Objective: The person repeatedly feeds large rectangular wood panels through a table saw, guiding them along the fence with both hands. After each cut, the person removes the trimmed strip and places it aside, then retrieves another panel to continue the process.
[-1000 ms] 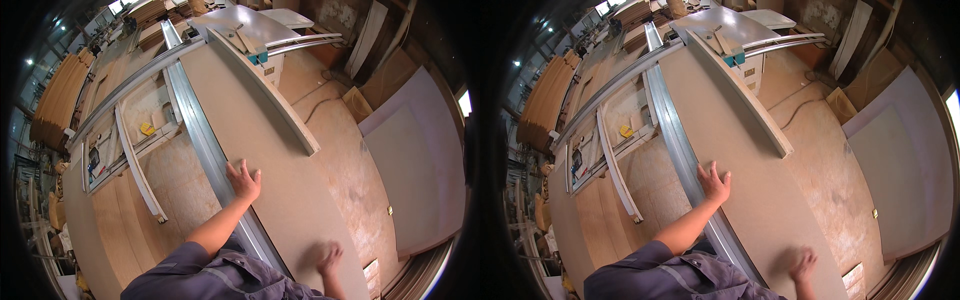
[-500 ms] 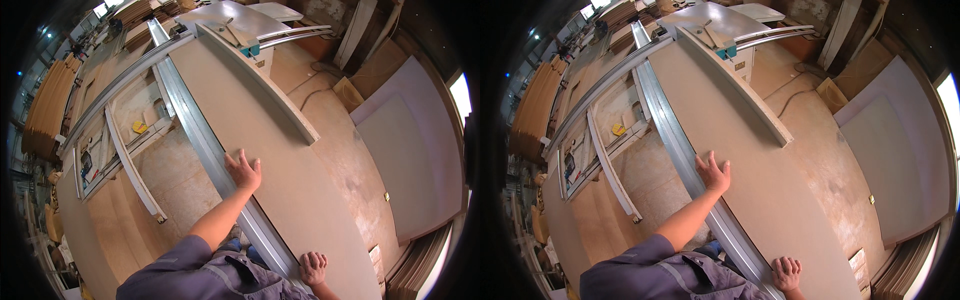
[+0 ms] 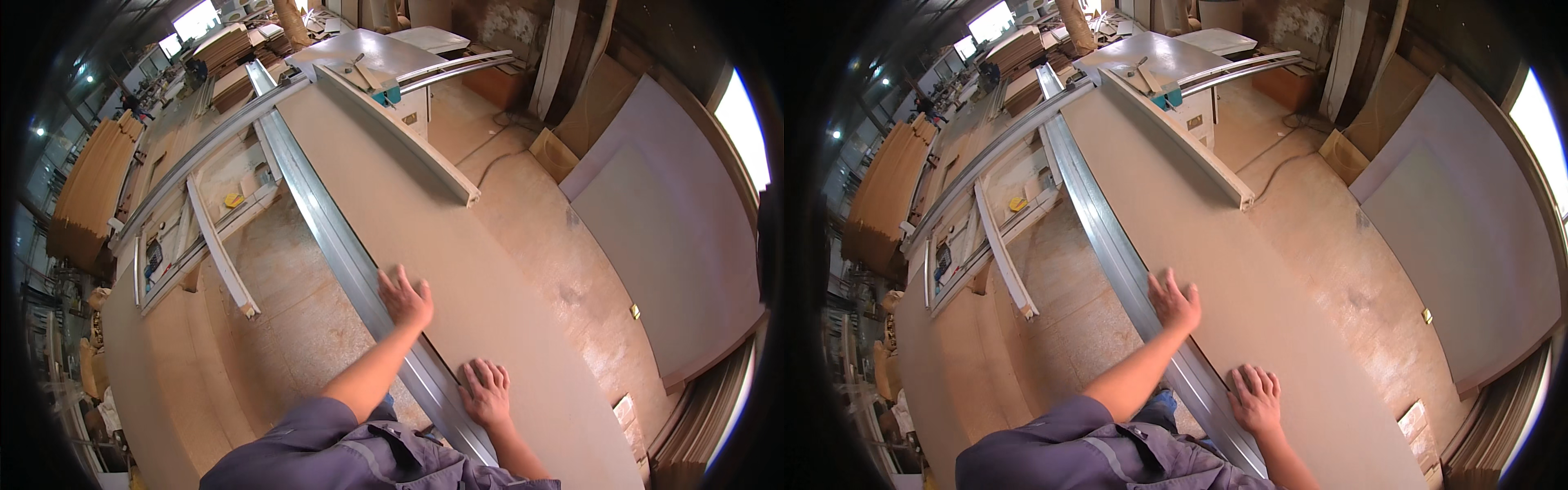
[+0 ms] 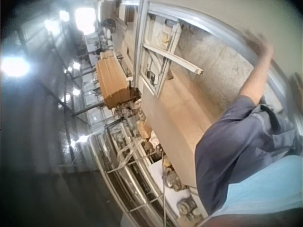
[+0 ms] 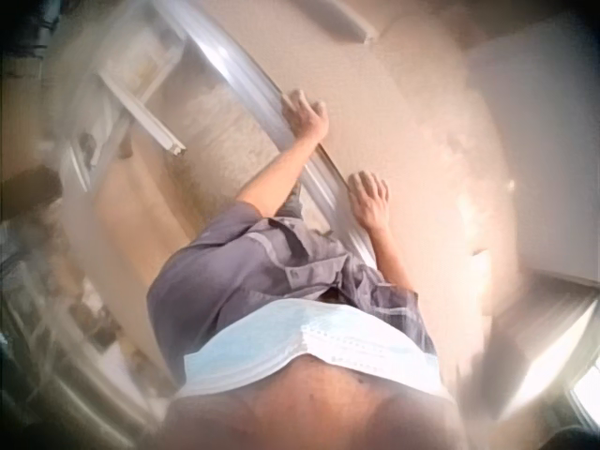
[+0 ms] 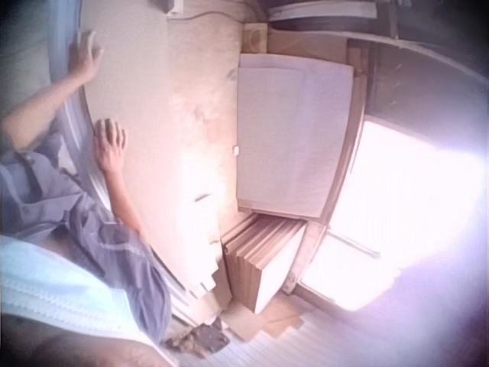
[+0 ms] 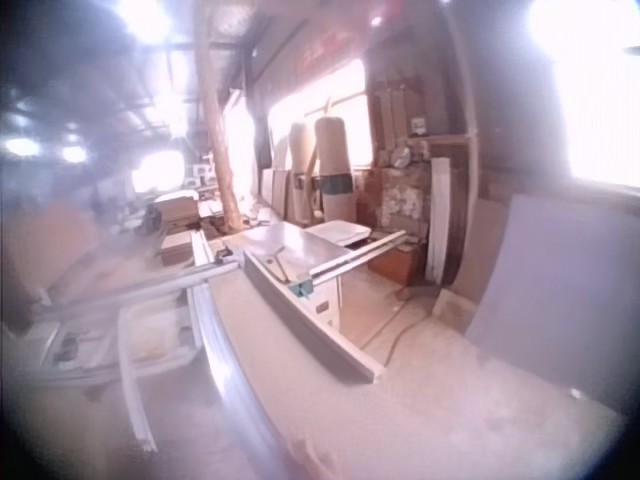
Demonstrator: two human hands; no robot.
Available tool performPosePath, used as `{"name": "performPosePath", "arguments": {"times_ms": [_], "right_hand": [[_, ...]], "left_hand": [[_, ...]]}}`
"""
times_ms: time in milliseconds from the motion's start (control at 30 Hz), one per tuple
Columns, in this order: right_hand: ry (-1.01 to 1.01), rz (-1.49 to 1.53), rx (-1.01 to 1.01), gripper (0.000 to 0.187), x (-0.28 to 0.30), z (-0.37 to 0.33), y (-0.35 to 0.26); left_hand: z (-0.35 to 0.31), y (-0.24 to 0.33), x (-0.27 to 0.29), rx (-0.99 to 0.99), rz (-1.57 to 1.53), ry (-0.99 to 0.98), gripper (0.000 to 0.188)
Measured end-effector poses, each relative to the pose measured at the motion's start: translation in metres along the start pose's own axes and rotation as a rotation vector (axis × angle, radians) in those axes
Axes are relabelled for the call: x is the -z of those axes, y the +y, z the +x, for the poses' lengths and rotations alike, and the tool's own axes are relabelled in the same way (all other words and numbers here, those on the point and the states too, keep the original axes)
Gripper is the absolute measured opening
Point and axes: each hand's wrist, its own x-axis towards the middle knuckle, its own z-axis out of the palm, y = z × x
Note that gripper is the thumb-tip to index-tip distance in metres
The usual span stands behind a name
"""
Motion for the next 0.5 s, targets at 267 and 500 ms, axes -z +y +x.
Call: {"name": "performPosePath", "arguments": {"times_ms": [267, 500], "right_hand": [[0.034, 0.155, -0.021, 0.053, 0.007, -0.028, 0.009], [-0.04, -0.027, -0.01, 0.051, 0.047, -0.231, 0.086]], "left_hand": [[-0.072, 0.034, 0.019, 0.038, -0.01, -0.047, 0.069], [-0.076, 0.03, 0.016, 0.033, -0.022, -0.051, 0.062]]}}
